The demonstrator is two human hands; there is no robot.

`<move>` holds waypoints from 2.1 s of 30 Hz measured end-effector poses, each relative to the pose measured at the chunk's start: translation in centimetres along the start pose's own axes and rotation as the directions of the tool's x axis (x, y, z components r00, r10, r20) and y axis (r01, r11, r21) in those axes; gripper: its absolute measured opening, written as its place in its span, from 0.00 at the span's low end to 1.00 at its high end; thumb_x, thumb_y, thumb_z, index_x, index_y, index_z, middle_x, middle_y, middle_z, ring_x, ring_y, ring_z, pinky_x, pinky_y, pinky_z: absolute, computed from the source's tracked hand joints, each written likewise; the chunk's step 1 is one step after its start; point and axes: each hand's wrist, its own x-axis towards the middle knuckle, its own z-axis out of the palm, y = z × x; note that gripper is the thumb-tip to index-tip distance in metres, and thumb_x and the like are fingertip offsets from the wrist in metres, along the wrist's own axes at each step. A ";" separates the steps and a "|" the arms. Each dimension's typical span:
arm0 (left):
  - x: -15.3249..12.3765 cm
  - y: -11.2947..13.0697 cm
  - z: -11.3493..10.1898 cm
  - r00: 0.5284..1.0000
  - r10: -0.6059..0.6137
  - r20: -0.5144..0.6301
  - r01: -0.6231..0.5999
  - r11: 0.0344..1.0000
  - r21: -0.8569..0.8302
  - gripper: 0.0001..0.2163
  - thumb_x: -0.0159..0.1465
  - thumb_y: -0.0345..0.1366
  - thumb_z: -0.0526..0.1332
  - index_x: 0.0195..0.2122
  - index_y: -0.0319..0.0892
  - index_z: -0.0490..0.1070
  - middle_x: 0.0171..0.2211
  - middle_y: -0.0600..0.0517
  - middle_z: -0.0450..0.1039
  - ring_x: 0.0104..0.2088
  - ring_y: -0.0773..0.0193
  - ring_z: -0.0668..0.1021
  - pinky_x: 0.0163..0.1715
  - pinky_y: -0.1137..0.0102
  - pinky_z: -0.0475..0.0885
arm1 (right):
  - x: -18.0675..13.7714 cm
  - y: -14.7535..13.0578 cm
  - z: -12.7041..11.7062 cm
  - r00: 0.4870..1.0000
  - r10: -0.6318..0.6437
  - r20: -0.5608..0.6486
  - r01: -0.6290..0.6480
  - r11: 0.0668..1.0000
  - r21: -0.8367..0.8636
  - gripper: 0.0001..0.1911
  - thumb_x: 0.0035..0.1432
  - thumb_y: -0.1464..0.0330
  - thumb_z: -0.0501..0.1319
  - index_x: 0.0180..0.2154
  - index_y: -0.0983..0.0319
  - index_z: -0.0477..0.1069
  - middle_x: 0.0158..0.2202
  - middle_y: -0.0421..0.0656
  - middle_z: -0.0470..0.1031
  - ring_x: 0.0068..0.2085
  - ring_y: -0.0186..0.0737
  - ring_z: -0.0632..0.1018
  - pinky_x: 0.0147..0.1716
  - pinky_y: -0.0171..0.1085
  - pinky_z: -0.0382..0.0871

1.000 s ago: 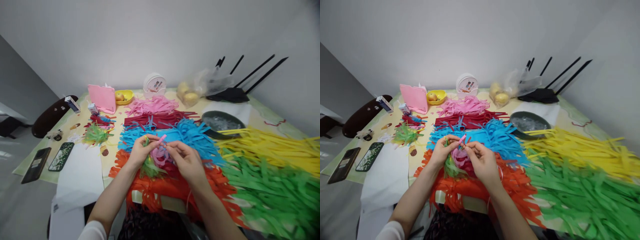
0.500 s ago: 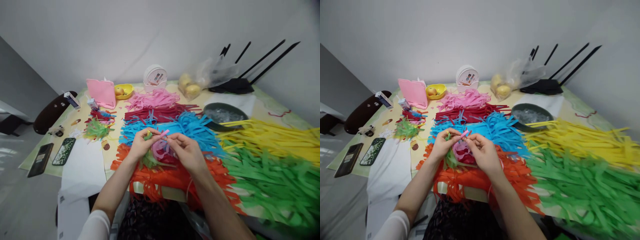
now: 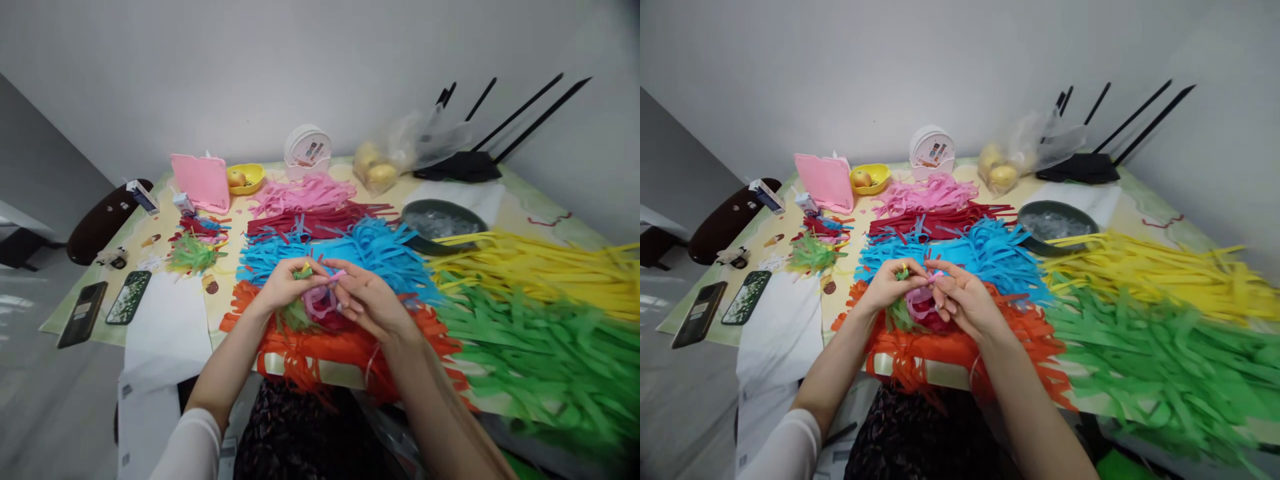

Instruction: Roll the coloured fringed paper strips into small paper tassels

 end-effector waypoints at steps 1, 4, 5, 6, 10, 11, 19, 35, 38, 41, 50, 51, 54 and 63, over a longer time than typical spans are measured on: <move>0.0 0.0 0.0 1.000 -0.004 0.006 0.004 1.000 0.009 0.13 0.57 0.45 0.70 0.30 0.38 0.78 0.29 0.49 0.79 0.32 0.63 0.77 0.38 0.69 0.69 | 0.0 0.0 -0.1 1.000 -0.005 -0.014 0.005 1.000 -0.002 0.23 0.45 0.55 0.72 0.39 0.61 0.72 0.15 0.31 0.67 0.13 0.24 0.56 0.11 0.27 0.57; 0.0 0.0 0.3 1.000 -0.014 0.012 0.013 0.997 0.076 0.14 0.56 0.46 0.70 0.30 0.38 0.77 0.29 0.50 0.77 0.32 0.63 0.76 0.37 0.70 0.68 | 0.0 0.1 -0.5 0.995 -0.063 -0.079 0.051 0.988 -0.146 0.20 0.44 0.55 0.73 0.33 0.61 0.72 0.17 0.34 0.70 0.15 0.27 0.64 0.14 0.29 0.62; 0.0 0.0 0.5 1.000 -0.021 0.011 0.019 0.995 0.101 0.14 0.56 0.46 0.70 0.29 0.38 0.76 0.29 0.51 0.76 0.32 0.64 0.75 0.37 0.70 0.68 | -0.1 0.0 -0.6 0.989 -0.103 -0.104 0.077 0.971 -0.227 0.19 0.44 0.56 0.73 0.32 0.62 0.73 0.18 0.35 0.71 0.16 0.28 0.66 0.14 0.29 0.63; 0.0 -0.1 0.6 0.999 -0.031 0.015 0.029 0.992 0.122 0.15 0.56 0.46 0.70 0.29 0.38 0.75 0.28 0.52 0.75 0.32 0.64 0.75 0.36 0.70 0.68 | -0.2 -0.1 -0.6 0.979 -0.154 -0.130 0.109 0.946 -0.305 0.18 0.44 0.57 0.73 0.31 0.62 0.73 0.19 0.35 0.71 0.16 0.28 0.67 0.14 0.29 0.63; 0.0 -0.6 0.9 0.994 -0.092 0.061 0.077 0.975 0.207 0.14 0.58 0.46 0.67 0.30 0.38 0.73 0.28 0.52 0.74 0.33 0.62 0.76 0.36 0.70 0.69 | -1.2 -2.1 -1.2 0.801 -0.479 -0.359 0.397 0.874 -0.280 0.14 0.47 0.62 0.72 0.31 0.60 0.71 0.23 0.34 0.72 0.17 0.26 0.65 0.12 0.26 0.54; 0.0 -0.6 0.8 0.992 -0.095 0.079 0.074 0.968 0.238 0.13 0.59 0.45 0.66 0.31 0.38 0.74 0.29 0.51 0.75 0.34 0.61 0.77 0.38 0.70 0.69 | -1.6 -2.9 -1.5 0.711 -0.556 -0.431 0.520 0.828 -0.211 0.14 0.48 0.62 0.71 0.31 0.59 0.69 0.24 0.34 0.73 0.17 0.25 0.64 0.12 0.26 0.52; -0.2 0.8 0.7 0.984 0.029 0.176 -0.091 0.930 0.356 0.14 0.70 0.40 0.51 0.47 0.40 0.72 0.45 0.47 0.76 0.47 0.59 0.76 0.51 0.66 0.69 | -2.8 -3.4 -0.8 0.839 -0.496 -0.225 0.398 0.840 -0.369 0.09 0.55 0.67 0.66 0.37 0.58 0.68 0.19 0.31 0.63 0.17 0.27 0.60 0.14 0.26 0.54; -0.8 -0.6 2.6 0.987 -0.148 0.055 0.026 0.498 0.867 0.15 0.63 0.28 0.59 0.50 0.43 0.75 0.49 0.46 0.78 0.49 0.54 0.78 0.49 0.64 0.71 | -2.7 -0.5 -1.8 0.814 -0.531 -0.235 0.419 0.817 -0.396 0.09 0.56 0.62 0.65 0.35 0.59 0.69 0.20 0.32 0.62 0.17 0.27 0.62 0.15 0.29 0.54; -0.6 -1.1 2.2 0.967 -0.250 0.052 0.072 0.465 0.882 0.12 0.62 0.31 0.60 0.46 0.42 0.77 0.45 0.44 0.79 0.46 0.50 0.79 0.45 0.62 0.72 | -3.6 -0.5 -2.3 0.788 -0.546 -0.286 0.411 0.811 -0.416 0.07 0.56 0.63 0.65 0.34 0.59 0.71 0.20 0.33 0.61 0.18 0.27 0.60 0.15 0.28 0.52; -0.8 -1.1 1.4 0.954 -0.298 0.042 0.105 0.459 0.882 0.08 0.60 0.30 0.61 0.39 0.41 0.79 0.36 0.44 0.80 0.40 0.50 0.80 0.41 0.62 0.72 | -4.0 -0.2 -3.0 0.793 -0.525 -0.307 0.383 0.823 -0.418 0.07 0.56 0.63 0.65 0.33 0.59 0.71 0.20 0.33 0.60 0.18 0.27 0.58 0.15 0.29 0.51; -3.2 1.2 -2.9 0.917 0.225 -0.329 -0.018 0.849 0.528 0.09 0.64 0.37 0.62 0.42 0.42 0.78 0.40 0.48 0.76 0.45 0.58 0.76 0.51 0.62 0.69 | -4.7 0.3 -2.5 0.783 -0.567 -0.256 0.344 0.737 -0.582 0.06 0.57 0.64 0.63 0.34 0.59 0.72 0.20 0.34 0.63 0.20 0.30 0.62 0.18 0.31 0.55; -3.6 1.6 -2.8 0.912 0.213 -0.351 -0.043 0.899 0.435 0.10 0.62 0.38 0.64 0.44 0.43 0.77 0.39 0.49 0.77 0.43 0.59 0.77 0.49 0.63 0.70 | -4.9 0.2 -1.9 0.784 -0.580 -0.221 0.347 0.705 -0.618 0.05 0.57 0.65 0.63 0.33 0.60 0.72 0.21 0.35 0.66 0.21 0.31 0.64 0.20 0.31 0.57; -4.9 2.2 -1.4 0.901 0.117 -0.418 -0.073 0.990 0.119 0.14 0.59 0.40 0.68 0.46 0.44 0.74 0.35 0.51 0.78 0.38 0.62 0.80 0.42 0.68 0.74 | -5.1 0.1 0.2 0.815 -0.568 -0.116 0.359 0.651 -0.669 0.05 0.58 0.65 0.62 0.33 0.59 0.74 0.25 0.38 0.71 0.23 0.32 0.67 0.22 0.32 0.60; -6.9 2.5 1.7 0.906 -0.108 -0.409 0.044 0.986 -0.161 0.14 0.56 0.41 0.70 0.42 0.42 0.80 0.40 0.48 0.82 0.37 0.59 0.82 0.40 0.66 0.77 | -4.0 0.8 3.6 0.925 -0.374 -0.069 0.297 0.825 -0.481 0.09 0.56 0.62 0.62 0.31 0.60 0.72 0.19 0.35 0.63 0.20 0.31 0.63 0.19 0.31 0.55</move>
